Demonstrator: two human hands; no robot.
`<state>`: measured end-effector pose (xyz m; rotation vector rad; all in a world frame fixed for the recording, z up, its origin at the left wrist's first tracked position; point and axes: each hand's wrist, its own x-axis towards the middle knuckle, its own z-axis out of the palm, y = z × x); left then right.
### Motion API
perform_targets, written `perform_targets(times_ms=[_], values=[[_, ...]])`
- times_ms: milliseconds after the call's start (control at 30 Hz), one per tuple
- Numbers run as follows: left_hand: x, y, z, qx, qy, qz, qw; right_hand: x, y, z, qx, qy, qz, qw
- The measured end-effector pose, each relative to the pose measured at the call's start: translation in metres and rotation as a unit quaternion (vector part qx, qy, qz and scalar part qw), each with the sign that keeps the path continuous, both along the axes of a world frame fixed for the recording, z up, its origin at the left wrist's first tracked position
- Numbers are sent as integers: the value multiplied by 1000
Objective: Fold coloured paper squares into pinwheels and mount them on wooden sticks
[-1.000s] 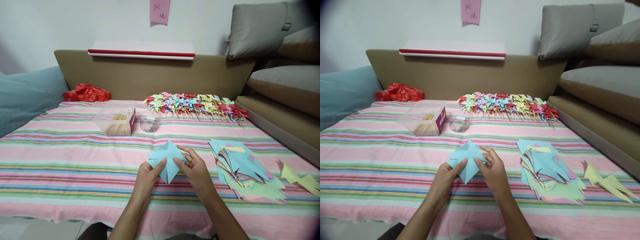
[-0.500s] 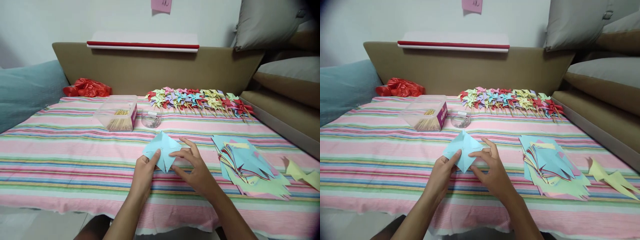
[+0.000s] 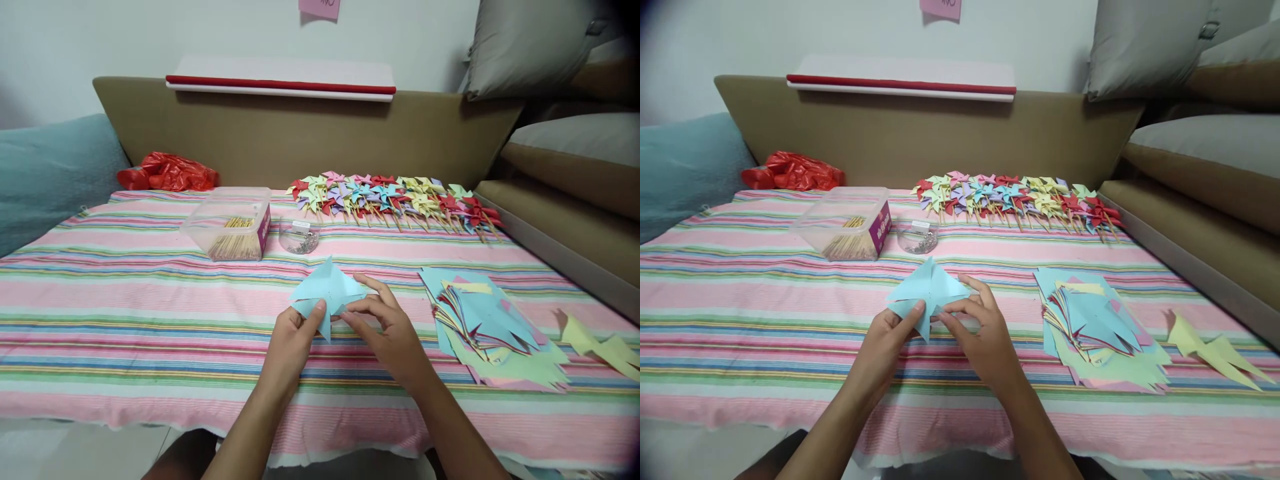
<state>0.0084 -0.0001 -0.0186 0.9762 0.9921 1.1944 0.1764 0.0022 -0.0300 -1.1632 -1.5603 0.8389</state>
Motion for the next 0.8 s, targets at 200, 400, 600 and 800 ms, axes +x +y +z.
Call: perform_targets(times_ms=[200, 400, 600, 800], values=[[0, -1, 2, 30, 83, -22, 996, -1, 3, -3, -61, 104, -17, 993], [1, -1, 0, 26, 69, -14, 997, -1, 3, 0, -69, 104, -32, 992], [2, -2, 0, 27, 70, -2, 997, -3, 2, 2, -71, 90, -37, 993], [2, -2, -1, 34, 87, 4, 996, -4, 3, -2, -45, 77, -32, 995]])
